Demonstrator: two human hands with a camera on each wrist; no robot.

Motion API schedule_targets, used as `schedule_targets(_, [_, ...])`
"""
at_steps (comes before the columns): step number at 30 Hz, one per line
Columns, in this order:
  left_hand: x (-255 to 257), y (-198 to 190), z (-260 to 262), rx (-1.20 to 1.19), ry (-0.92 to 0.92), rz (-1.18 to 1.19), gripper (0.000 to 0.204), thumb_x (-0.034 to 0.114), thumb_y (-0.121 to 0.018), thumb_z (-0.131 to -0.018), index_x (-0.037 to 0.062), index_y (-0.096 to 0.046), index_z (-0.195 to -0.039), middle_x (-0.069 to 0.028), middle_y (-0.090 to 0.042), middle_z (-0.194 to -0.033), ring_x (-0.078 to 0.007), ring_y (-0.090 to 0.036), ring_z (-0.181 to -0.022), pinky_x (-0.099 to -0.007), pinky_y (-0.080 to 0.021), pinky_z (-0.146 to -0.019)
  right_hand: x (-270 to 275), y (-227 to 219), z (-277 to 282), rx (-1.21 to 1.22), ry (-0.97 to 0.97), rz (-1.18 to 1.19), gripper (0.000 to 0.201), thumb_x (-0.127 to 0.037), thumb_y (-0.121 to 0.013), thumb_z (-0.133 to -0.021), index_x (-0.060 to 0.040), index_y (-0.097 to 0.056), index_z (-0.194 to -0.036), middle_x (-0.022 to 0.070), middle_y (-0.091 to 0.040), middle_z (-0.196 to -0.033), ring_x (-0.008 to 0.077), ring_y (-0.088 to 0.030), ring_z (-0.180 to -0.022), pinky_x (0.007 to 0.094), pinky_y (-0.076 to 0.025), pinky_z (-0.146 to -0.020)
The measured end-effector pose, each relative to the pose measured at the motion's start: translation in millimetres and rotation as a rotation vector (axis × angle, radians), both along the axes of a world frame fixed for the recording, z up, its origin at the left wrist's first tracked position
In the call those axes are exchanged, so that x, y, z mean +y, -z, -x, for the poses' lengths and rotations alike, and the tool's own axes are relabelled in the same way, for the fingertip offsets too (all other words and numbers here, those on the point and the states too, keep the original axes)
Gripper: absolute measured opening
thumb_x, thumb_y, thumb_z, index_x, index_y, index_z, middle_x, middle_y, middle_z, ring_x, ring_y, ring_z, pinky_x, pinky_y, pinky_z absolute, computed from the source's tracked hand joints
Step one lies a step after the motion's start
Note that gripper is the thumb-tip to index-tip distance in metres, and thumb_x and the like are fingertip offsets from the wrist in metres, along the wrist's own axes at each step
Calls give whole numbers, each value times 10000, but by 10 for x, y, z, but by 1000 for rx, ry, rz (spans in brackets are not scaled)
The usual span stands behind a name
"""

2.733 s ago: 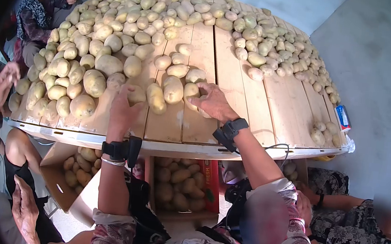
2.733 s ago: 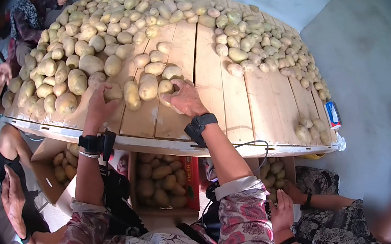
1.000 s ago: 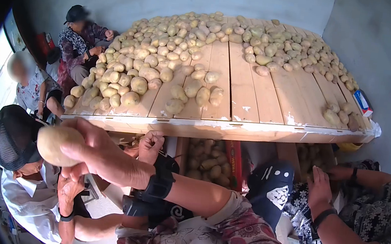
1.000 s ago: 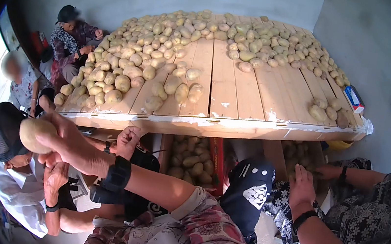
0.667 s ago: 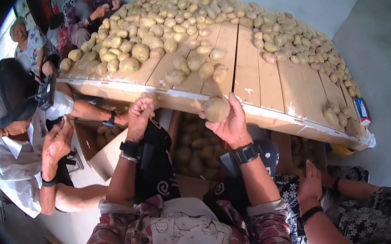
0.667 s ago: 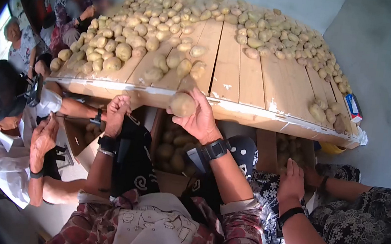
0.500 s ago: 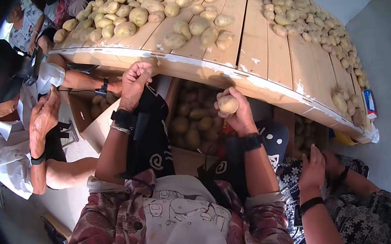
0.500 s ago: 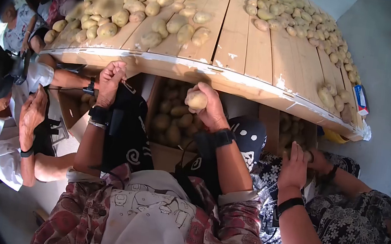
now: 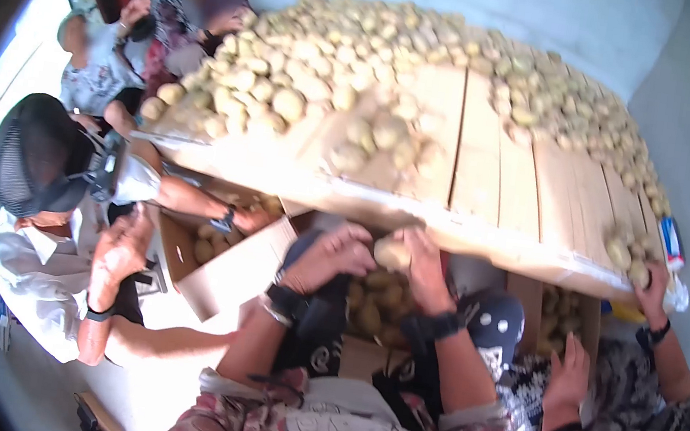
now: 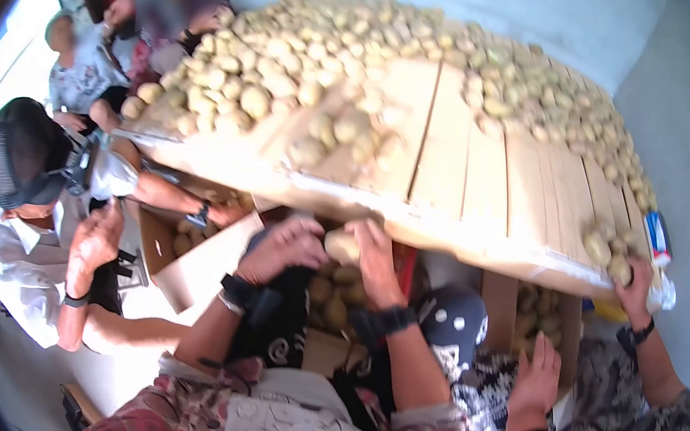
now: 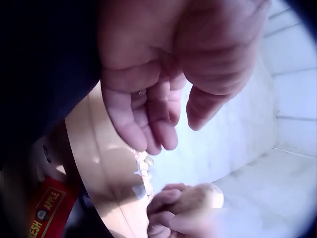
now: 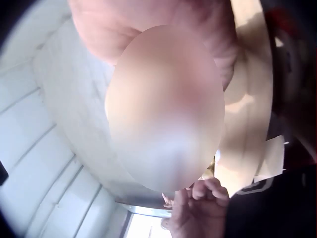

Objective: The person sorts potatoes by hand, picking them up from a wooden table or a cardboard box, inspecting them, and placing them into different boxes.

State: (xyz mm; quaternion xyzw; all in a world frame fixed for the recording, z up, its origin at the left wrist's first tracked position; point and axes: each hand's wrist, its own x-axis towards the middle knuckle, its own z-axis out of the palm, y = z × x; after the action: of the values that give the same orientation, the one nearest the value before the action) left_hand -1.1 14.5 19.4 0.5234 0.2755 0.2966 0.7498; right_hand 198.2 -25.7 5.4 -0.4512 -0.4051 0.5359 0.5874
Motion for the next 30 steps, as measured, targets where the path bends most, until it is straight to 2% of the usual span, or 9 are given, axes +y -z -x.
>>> schedule_targets(4, [4,-6,19,-11,46,220,453,346,-469,-976,50,-390,-1310,-71,-578,-1000,-153,-609,-924,-266,-491,-783,89,146,242,-165,67,-181,193,-161,-505,-943,9,-595,-930,19,-588,-834,72,-510,-812,243,-432,-737])
schedule_targets(7, [36,-33,58,255,145,-111,462,348,-473,-974,56,-375,-1317,-45,-562,-954,-118,-590,-856,-246,-481,-739,83,138,276,-159,-45,-146,211,-164,-475,-966,-3,-572,-1060,28,-587,-957,78,-522,-905,244,-423,-831])
schedule_targets(16, [-4,17,100,187,144,-56,457,338,-557,-928,91,-393,-1274,-24,-556,-957,-88,-567,-786,-219,-460,-679,-64,-14,465,69,-217,-58,274,-180,-435,-979,5,-535,-1155,76,-583,-1064,136,-570,-933,276,-468,-824])
schedule_targets(18, [18,-8,99,148,210,-82,433,310,-579,-908,101,-416,-1251,-15,-555,-966,-85,-566,-786,-213,-458,-678,-63,-36,488,245,-163,54,256,-205,-458,-972,-16,-540,-1124,75,-597,-978,134,-592,-781,265,-492,-634])
schedule_targets(20, [4,16,79,150,182,-14,441,241,-620,-876,108,-426,-1248,-20,-546,-998,-91,-563,-818,-218,-463,-698,-56,48,461,36,-169,-81,264,-245,-479,-963,-45,-537,-1125,78,-591,-986,148,-598,-782,266,-490,-611])
schedule_targets(22, [0,-6,81,25,163,-133,443,141,-640,-854,104,-439,-1248,-35,-531,-1058,-120,-553,-929,-244,-463,-808,-52,-50,495,455,-171,212,301,-285,-508,-948,-57,-520,-1143,78,-579,-1006,159,-603,-818,278,-508,-650])
schedule_targets(26, [71,113,79,-8,121,-234,434,29,-618,-838,94,-461,-1237,-60,-523,-1181,-165,-510,-1118,-285,-418,-948,110,410,425,414,-296,157,333,-326,-518,-939,-84,-502,-1166,64,-576,-1031,169,-606,-865,312,-523,-717])
schedule_targets(29, [125,255,144,-342,63,58,388,9,-575,-867,71,-474,-1236,-100,-457,-1367,-233,-416,-1288,-346,-340,-1055,16,475,383,553,-276,412,299,-225,-611,-881,-76,-537,-1129,66,-588,-1029,182,-608,-918,327,-517,-796])
schedule_targets(30, [128,263,160,-328,66,63,388,9,-575,-867,71,-474,-1236,-100,-457,-1367,-233,-416,-1288,-346,-340,-1055,36,749,362,293,-326,286,309,-156,-650,-831,-63,-552,-1109,73,-594,-1031,188,-609,-929,321,-511,-813])
